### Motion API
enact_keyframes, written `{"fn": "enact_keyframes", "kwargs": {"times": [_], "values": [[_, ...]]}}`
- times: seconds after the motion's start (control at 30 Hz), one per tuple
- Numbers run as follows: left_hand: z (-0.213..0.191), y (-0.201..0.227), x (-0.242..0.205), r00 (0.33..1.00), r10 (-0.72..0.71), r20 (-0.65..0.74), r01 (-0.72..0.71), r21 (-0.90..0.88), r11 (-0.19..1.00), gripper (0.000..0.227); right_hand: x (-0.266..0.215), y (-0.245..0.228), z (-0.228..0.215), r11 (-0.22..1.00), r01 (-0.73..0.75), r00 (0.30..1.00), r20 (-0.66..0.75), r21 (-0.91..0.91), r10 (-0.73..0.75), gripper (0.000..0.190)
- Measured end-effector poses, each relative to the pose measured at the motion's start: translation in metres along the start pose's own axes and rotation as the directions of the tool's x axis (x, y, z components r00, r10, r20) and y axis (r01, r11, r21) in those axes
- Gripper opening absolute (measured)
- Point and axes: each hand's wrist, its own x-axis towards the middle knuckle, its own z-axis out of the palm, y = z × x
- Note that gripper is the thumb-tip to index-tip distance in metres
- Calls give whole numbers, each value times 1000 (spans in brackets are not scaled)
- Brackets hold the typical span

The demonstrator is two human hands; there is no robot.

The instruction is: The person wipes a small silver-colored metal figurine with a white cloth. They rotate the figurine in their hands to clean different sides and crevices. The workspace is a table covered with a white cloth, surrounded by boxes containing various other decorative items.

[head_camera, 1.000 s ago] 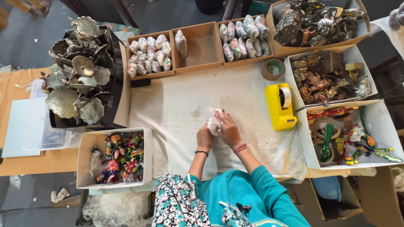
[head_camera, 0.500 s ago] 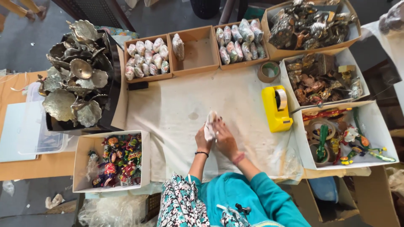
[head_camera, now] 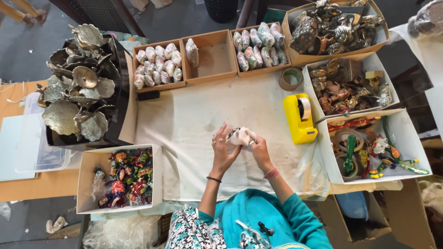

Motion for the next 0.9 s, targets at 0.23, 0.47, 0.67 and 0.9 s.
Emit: {"fn": "enact_keyframes", "kwargs": {"times": [0.23,0.47,0.67,0.9], "values": [[6,-41,-10,874,-468,128,485,-285,827,19,2,6,-22,975,-119,993,34,189,115,31],[2,-50,-12,805,-580,123,493,-682,540,19,-1,-21,-11,932,-161,985,-9,324,173,26],[-1,-51,-17,730,-621,286,579,-741,340,24,-7,-34,-11,959,-40,987,-137,279,81,25],[-10,-15,-9,752,-426,502,575,-816,52,38,-24,-71,12,903,294,889,-256,-314,-379,37]]}}
